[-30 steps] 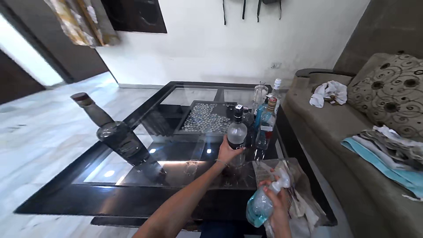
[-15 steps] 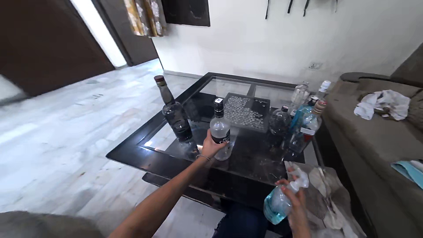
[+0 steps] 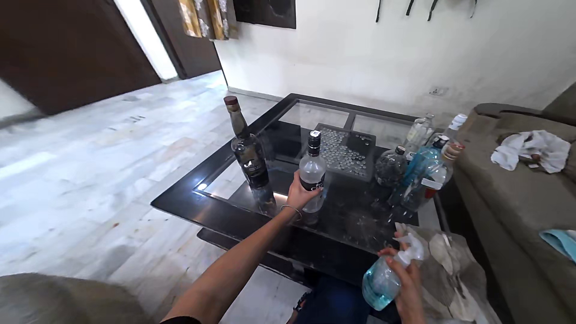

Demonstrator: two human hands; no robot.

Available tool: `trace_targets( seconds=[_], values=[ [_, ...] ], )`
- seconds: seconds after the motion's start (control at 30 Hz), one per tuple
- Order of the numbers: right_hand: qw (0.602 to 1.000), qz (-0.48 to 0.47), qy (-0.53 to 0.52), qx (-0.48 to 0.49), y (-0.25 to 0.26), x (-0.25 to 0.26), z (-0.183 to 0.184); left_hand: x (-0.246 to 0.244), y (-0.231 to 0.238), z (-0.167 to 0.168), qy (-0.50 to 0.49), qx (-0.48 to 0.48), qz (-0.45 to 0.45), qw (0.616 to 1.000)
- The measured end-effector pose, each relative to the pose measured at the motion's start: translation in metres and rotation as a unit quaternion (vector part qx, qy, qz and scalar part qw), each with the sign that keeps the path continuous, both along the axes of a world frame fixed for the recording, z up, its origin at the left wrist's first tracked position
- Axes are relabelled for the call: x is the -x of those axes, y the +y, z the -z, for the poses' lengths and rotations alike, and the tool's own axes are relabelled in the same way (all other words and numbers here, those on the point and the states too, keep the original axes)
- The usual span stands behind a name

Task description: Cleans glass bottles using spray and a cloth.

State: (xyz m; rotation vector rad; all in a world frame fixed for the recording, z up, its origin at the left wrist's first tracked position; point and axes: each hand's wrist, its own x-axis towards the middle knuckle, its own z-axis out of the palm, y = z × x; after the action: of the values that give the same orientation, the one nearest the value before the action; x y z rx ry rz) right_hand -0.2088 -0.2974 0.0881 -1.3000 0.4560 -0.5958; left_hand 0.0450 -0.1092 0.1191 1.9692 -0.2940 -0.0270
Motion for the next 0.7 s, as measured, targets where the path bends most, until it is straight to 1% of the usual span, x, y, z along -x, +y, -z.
trace_targets(
  seconds=[0.17,0.27,0.33,0.4,0.47,0.53,0.6,0.7],
  values=[
    [0.999,-0.03,0.008,0.014,0.009,-0.012,-0.009,-0.001,-0.004,0.004,0.015,0.016,-0.003,1.0],
    [0.997,-0.064,-0.001,0.039,0.017,-0.033,-0.019,-0.001,0.0,0.007,0.017,0.015,0.02,1.0],
    [0.993,-0.1,-0.005,0.059,0.021,-0.05,-0.031,-0.002,0.008,0.015,0.013,0.047,0.049,0.998],
    [0.987,-0.14,-0.004,0.081,0.025,-0.069,-0.05,0.003,0.025,0.024,0.023,0.072,0.042,0.996],
    [0.98,-0.179,0.005,0.088,0.029,-0.089,-0.071,0.011,0.056,0.038,0.024,0.026,-0.003,0.999],
    [0.973,-0.209,0.023,0.095,0.034,-0.109,-0.09,0.017,0.096,0.057,-0.018,-0.059,-0.049,0.997],
    [0.966,-0.238,0.026,0.099,0.039,-0.127,-0.104,0.023,0.136,0.07,-0.064,-0.141,-0.097,0.983],
    [0.961,-0.253,0.025,0.107,0.046,-0.149,-0.119,0.025,0.18,0.093,-0.076,-0.194,-0.147,0.967]
  ],
)
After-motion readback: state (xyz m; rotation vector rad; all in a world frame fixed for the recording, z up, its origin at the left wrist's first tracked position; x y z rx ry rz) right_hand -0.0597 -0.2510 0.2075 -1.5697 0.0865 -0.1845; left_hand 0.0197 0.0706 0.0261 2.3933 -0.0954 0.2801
